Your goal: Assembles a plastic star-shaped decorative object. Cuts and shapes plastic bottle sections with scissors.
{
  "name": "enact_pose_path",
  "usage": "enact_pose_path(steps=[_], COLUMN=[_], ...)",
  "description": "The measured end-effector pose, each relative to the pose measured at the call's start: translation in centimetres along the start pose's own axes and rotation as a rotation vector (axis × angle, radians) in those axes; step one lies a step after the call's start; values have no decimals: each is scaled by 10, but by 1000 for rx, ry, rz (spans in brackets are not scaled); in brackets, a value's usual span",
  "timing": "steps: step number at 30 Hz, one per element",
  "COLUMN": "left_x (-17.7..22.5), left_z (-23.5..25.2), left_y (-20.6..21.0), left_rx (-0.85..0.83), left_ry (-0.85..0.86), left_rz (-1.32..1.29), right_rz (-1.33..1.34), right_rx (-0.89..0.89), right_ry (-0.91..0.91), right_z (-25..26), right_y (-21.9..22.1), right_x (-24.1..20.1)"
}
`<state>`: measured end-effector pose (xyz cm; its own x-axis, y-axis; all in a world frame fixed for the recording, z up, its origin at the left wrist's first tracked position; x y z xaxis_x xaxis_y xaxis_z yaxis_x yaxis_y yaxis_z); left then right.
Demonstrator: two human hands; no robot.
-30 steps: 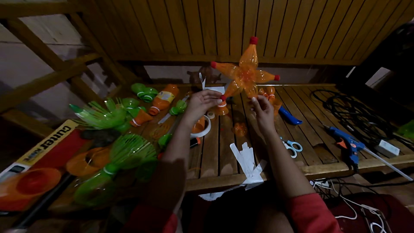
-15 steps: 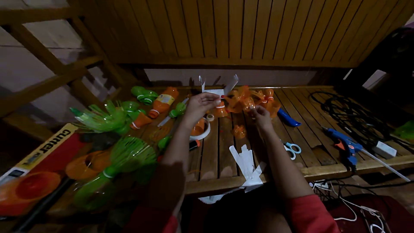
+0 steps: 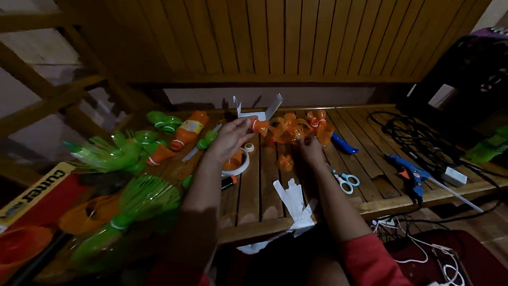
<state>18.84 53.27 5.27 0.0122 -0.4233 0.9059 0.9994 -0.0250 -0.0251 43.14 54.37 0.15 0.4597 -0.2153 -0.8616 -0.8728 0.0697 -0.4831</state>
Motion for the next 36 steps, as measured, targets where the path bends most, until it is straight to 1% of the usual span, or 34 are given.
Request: enact_pose_path(steps=[5,7,9,14,22,36], left_x=[2,0,1,3,3,2], left_z=[0,1,1,1,1,2], left_y=[-1,-4,-5,-4,-5,-5], left_rx=[19,28,46,42,46,41], left_ry=[12,32,40,45,45,53], left_rz=[6,-11,-22,1,-11,-53], right_rz=[-113,-118,-115,-125,-130,-139], right_rx=[144,215,246,235,213,227], right_ry=[-50,-100,-139,-189,-204,-209], right_z=[-2,-4,-6,-5,-4,-4], right_y=[-11,-18,-21,-16,-13,-13], right_x=[-3,-8,-12,-15,-16,-16])
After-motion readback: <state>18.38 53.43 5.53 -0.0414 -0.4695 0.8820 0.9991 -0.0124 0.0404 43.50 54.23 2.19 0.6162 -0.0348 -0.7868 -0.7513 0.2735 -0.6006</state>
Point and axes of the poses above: each hand's wrist, its own z-axis towards the middle knuckle, its own y-axis out of the palm, x = y × z, the point moved 10 cm from there along z, towards the middle knuckle, and after that the axes turned 12 degrees about y, right-handed, at the moved point
